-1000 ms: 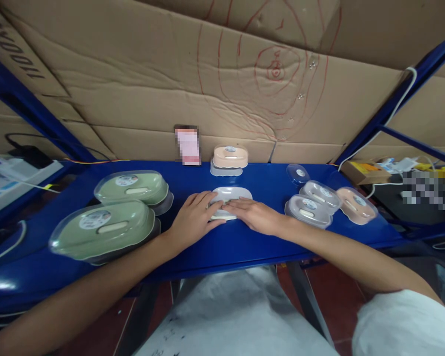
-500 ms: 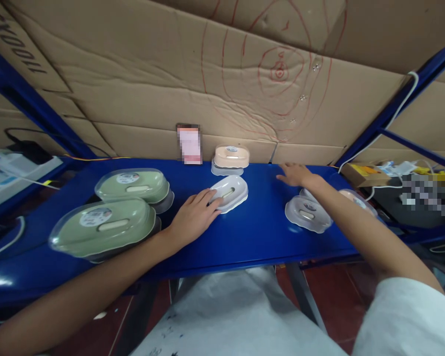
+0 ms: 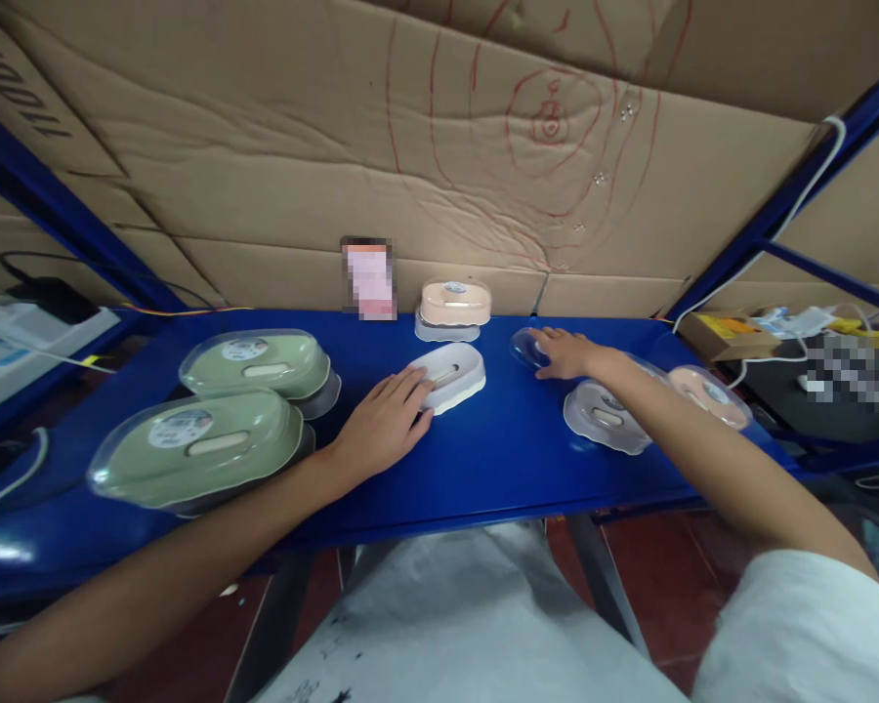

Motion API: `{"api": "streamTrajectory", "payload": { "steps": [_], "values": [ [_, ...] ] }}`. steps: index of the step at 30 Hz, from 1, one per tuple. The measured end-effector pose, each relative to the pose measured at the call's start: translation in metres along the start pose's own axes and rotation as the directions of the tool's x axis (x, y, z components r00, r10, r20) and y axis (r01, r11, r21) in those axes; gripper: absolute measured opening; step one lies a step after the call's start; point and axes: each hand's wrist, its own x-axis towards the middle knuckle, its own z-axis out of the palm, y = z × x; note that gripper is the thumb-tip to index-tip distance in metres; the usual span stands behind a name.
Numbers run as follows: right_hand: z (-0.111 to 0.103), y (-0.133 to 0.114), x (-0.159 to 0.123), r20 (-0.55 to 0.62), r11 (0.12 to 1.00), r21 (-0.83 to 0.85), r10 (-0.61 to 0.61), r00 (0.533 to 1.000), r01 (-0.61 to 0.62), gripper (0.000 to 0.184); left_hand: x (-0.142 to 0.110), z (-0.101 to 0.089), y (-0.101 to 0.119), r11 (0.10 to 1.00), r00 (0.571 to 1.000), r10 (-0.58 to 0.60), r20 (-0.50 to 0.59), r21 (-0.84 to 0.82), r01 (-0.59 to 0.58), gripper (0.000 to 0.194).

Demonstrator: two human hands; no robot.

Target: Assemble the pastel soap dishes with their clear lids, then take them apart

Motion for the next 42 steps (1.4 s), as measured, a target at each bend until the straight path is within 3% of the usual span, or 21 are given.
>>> {"api": "streamTrajectory", "payload": {
  "steps": [2,5,6,8,11,13,14,16,17,18,20,24,26,28,32,35,42],
  "values": [
    [0.001,-0.035,-0.004,-0.094,0.989,0.005,-0.144,0.985,0.145,0.093,-0.001,0.000,0.000,1.000,1.000,0.019,0.010,-0.016,-0.019,0.039],
    [0.011,-0.086,-0.008,-0.252,0.887,-0.017,-0.451,0.856,0.462,0.071,-0.001,0.001,0.000,0.999,0.999,0.039,0.017,-0.015,-0.038,0.038],
    [0.016,-0.100,-0.009,-0.262,0.850,-0.030,-0.515,0.816,0.526,0.061,-0.002,0.001,-0.001,0.999,0.999,0.043,0.013,-0.011,-0.043,0.034],
    [0.026,-0.117,-0.012,-0.242,0.821,-0.051,-0.563,0.790,0.569,0.048,-0.002,0.000,-0.001,0.999,0.999,0.053,0.005,-0.006,-0.053,0.025],
    [0.032,-0.121,-0.017,-0.231,0.817,-0.050,-0.569,0.789,0.574,0.044,-0.003,-0.001,0.001,0.997,0.997,0.074,0.003,-0.030,-0.074,0.021],
    [0.026,-0.112,-0.020,-0.240,0.847,-0.048,-0.524,0.817,0.529,0.048,-0.003,-0.003,0.002,0.995,0.997,0.075,0.001,-0.059,-0.075,0.021],
    [0.021,-0.106,-0.020,-0.239,0.892,-0.048,-0.447,0.862,0.449,0.054,-0.003,-0.004,0.003,0.995,0.998,0.064,-0.002,-0.071,-0.064,0.020],
    [0.010,-0.090,-0.019,-0.176,0.984,-0.027,-0.175,0.969,0.173,0.072,-0.003,-0.006,0.004,0.996,1.000,0.015,-0.009,-0.087,-0.016,0.018],
    [0.006,-0.082,-0.017,-0.105,0.999,-0.011,-0.034,0.994,0.033,0.083,-0.003,-0.006,0.004,0.995,1.000,-0.019,-0.007,-0.098,0.018,0.018],
    [0.003,-0.074,-0.015,-0.025,0.998,0.004,0.066,0.997,-0.066,0.091,-0.004,-0.006,0.004,0.992,0.998,-0.055,0.003,-0.114,0.055,0.019],
    [-0.001,-0.060,-0.011,0.083,0.993,0.036,0.113,0.990,-0.116,0.093,-0.005,-0.004,0.002,0.981,0.992,-0.118,0.036,-0.149,0.122,0.023],
    [-0.009,-0.053,-0.010,-0.020,0.972,0.235,0.016,1.000,-0.011,0.061,-0.006,0.002,-0.002,0.961,0.987,-0.149,0.068,-0.224,0.160,0.029],
    [-0.013,-0.061,-0.014,-0.081,0.910,0.409,-0.040,0.996,0.069,0.049,-0.007,0.004,-0.003,0.949,0.989,-0.136,0.063,-0.278,0.148,0.028],
    [-0.014,-0.076,-0.018,-0.142,0.832,0.510,-0.171,0.975,0.220,0.045,-0.006,0.005,-0.001,0.929,0.989,-0.131,0.064,-0.339,0.145,0.028],
    [-0.004,-0.112,-0.030,-0.294,0.787,0.349,-0.423,0.857,0.508,0.039,-0.005,0.006,0.002,0.880,0.981,-0.190,0.042,-0.436,0.189,0.060],
    [0.011,-0.131,-0.041,-0.379,0.808,0.172,-0.474,0.795,0.564,0.037,-0.005,0.008,0.000,0.879,0.983,-0.185,0.019,-0.444,0.174,0.074],
    [0.055,-0.152,-0.061,-0.462,0.896,0.028,-0.381,0.801,0.443,0.066,-0.007,0.012,-0.006,0.914,0.989,-0.134,0.056,-0.380,0.146,0.064]
  ]
}}
